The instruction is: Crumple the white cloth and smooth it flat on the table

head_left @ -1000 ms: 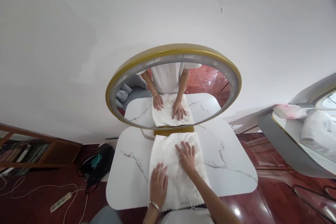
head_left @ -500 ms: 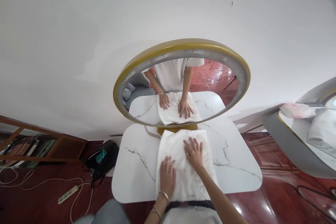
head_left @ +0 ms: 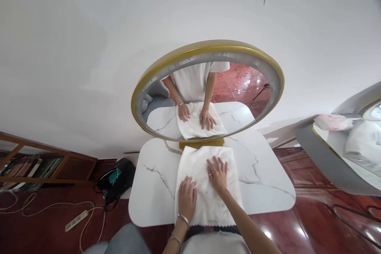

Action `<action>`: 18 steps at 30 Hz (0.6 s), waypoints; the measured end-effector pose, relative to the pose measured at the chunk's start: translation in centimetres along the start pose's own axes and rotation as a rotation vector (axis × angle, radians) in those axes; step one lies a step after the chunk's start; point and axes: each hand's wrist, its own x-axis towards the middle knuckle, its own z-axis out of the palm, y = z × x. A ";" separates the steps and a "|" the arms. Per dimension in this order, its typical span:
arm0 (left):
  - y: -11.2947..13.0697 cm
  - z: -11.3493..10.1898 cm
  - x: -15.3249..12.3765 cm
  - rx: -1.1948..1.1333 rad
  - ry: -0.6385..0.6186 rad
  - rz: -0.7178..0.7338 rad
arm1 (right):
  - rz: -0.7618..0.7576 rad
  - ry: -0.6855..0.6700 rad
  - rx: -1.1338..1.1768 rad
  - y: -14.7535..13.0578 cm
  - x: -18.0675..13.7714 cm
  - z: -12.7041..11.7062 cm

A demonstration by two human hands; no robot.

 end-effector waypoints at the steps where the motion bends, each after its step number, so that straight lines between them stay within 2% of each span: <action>1: -0.6 -0.4 -0.4 0.007 0.003 -0.001 | -0.003 0.000 0.004 -0.8 -0.1 0.0; 5: -3.1 -1.9 -2.3 0.049 0.042 0.003 | -0.033 -0.046 0.020 -4.0 -0.7 -0.1; 11: -6.4 -4.2 -4.4 0.097 0.038 -0.025 | -0.191 -0.189 0.036 -8.1 -1.3 -0.3; 18: -11.0 -5.6 -4.8 0.138 0.059 -0.077 | -0.281 -0.203 0.099 -13.1 0.0 2.2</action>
